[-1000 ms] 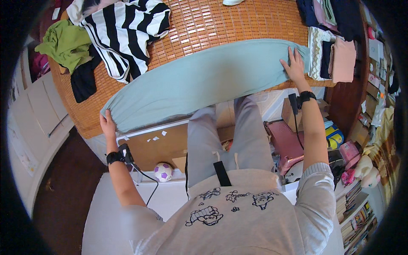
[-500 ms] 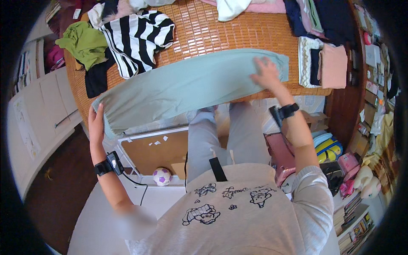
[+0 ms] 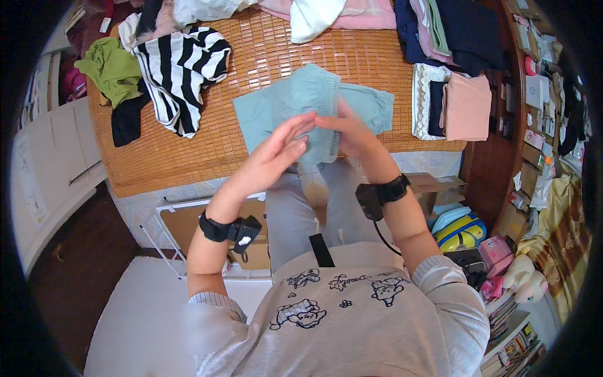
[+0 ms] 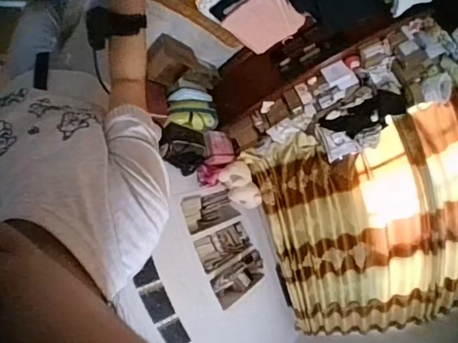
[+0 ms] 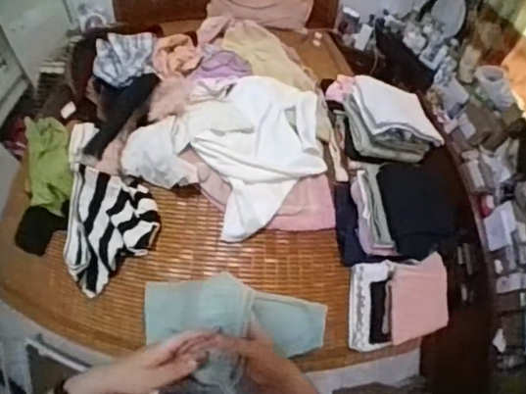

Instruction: The person picks up various items of clothing from a bed and folds them by hand one by one, including pink pants, a green garment, a striped shirt, and a white t-shirt, before placing each folded item onto a growing stack.

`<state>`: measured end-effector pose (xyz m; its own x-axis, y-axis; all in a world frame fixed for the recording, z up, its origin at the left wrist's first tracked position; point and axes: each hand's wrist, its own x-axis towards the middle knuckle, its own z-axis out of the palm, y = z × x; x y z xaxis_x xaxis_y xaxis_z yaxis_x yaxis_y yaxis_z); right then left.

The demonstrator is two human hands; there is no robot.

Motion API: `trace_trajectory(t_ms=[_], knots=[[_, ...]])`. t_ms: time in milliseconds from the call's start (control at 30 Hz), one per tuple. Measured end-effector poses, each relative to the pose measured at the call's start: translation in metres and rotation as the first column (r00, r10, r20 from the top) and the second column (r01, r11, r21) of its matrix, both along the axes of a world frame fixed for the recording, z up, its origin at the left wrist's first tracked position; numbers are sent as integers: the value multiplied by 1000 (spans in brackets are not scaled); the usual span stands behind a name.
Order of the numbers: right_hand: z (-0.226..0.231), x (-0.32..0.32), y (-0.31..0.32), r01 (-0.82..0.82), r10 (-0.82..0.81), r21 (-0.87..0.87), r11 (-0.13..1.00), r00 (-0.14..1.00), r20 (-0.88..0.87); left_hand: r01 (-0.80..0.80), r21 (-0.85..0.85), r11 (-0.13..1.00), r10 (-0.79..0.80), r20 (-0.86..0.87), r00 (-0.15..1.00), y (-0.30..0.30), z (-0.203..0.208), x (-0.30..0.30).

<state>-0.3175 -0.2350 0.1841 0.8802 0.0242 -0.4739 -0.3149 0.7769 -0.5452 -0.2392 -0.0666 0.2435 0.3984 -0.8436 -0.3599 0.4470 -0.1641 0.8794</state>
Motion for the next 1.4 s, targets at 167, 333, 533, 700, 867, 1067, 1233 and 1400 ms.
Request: trace_trajectory(t_ms=[167, 333, 533, 700, 867, 1067, 1233, 1400], knots=[[-2, -28, -39, 56, -65, -69, 996, 989, -132, -56, 302, 952, -179, 694, 697, 19, -51, -38], [-28, -53, -69, 79, -110, -150, 986, 971, -211, -196, 622, 758, -485, 738, 469, 59, -149, -88], [-118, -93, -136, 101, -227, -415, 904, 937, -267, -346, 654, 673, -503, 747, 434, 79, -214, -95], [-177, -112, -161, -20, -262, -585, 811, 881, -393, -251, 669, 699, -529, 721, 447, 92, -224, -81], [-185, -114, -160, -97, -212, -746, 659, 927, -308, -168, 585, 794, -504, 786, 357, 105, -223, -72], [-151, -115, -154, 173, -283, -381, 908, 925, -254, -108, 499, 860, -473, 858, 199, 110, -219, -60], [-172, -121, -157, -28, -175, -455, 890, 900, -398, -6, 588, 809, -582, 802, 137, 127, -231, -58], [-194, -130, -155, -69, -243, -735, 674, 919, -310, 114, 596, 795, -605, 791, 85, 127, -230, -59]])
